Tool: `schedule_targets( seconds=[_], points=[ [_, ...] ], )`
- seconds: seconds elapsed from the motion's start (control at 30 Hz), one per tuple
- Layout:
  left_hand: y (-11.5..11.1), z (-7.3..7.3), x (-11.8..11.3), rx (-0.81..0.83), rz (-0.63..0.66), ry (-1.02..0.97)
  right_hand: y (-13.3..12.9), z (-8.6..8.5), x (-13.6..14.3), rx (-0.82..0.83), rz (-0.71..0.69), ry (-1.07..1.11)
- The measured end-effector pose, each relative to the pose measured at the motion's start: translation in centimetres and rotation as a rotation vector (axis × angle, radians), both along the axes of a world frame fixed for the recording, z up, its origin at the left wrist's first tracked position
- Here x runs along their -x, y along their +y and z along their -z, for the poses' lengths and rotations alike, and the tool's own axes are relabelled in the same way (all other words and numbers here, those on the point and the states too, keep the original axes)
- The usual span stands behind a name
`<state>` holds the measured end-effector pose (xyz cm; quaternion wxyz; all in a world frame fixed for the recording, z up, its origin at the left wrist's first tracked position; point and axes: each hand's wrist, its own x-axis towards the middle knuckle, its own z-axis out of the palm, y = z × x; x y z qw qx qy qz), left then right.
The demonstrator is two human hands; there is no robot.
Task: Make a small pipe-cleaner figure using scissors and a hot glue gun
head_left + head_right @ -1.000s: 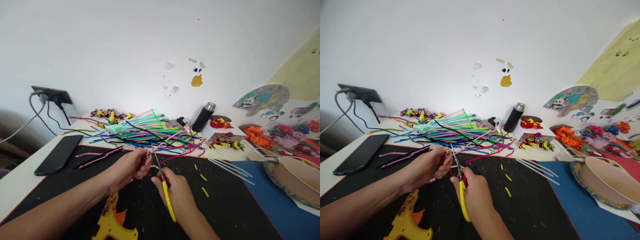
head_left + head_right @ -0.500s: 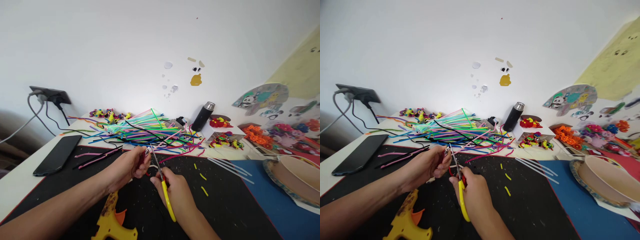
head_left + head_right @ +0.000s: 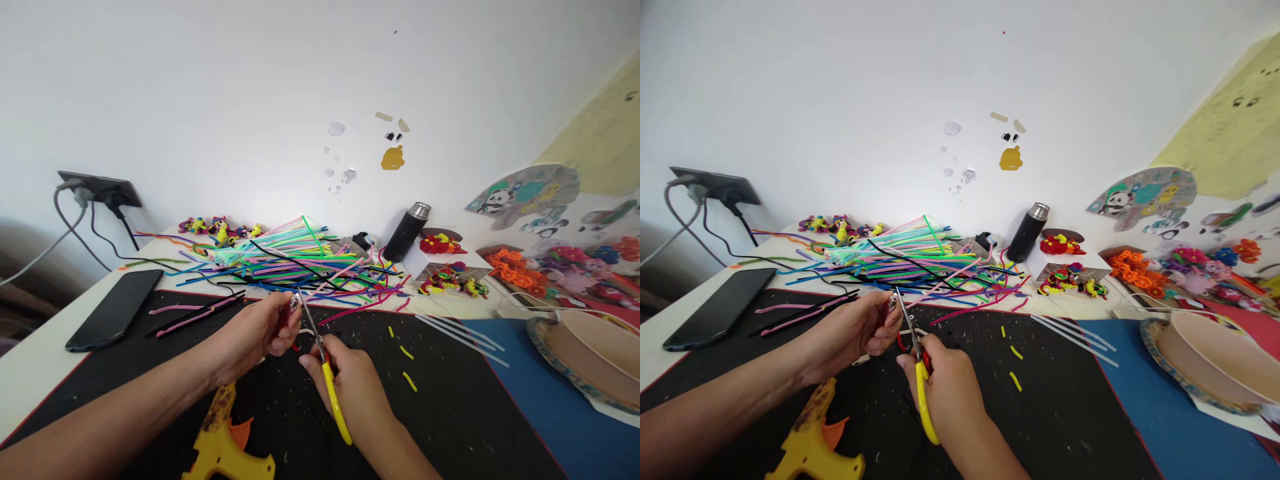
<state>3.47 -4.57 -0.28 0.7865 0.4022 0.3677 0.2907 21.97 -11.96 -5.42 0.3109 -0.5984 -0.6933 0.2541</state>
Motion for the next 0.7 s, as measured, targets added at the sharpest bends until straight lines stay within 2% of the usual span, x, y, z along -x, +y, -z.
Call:
schedule_targets(
  seconds=[0.7],
  points=[
    [0.05, -0.02, 0.17, 0.011, -0.005, -0.021, 0.00, -0.10, 0.02, 0.028, -0.003, -0.029]
  ],
)
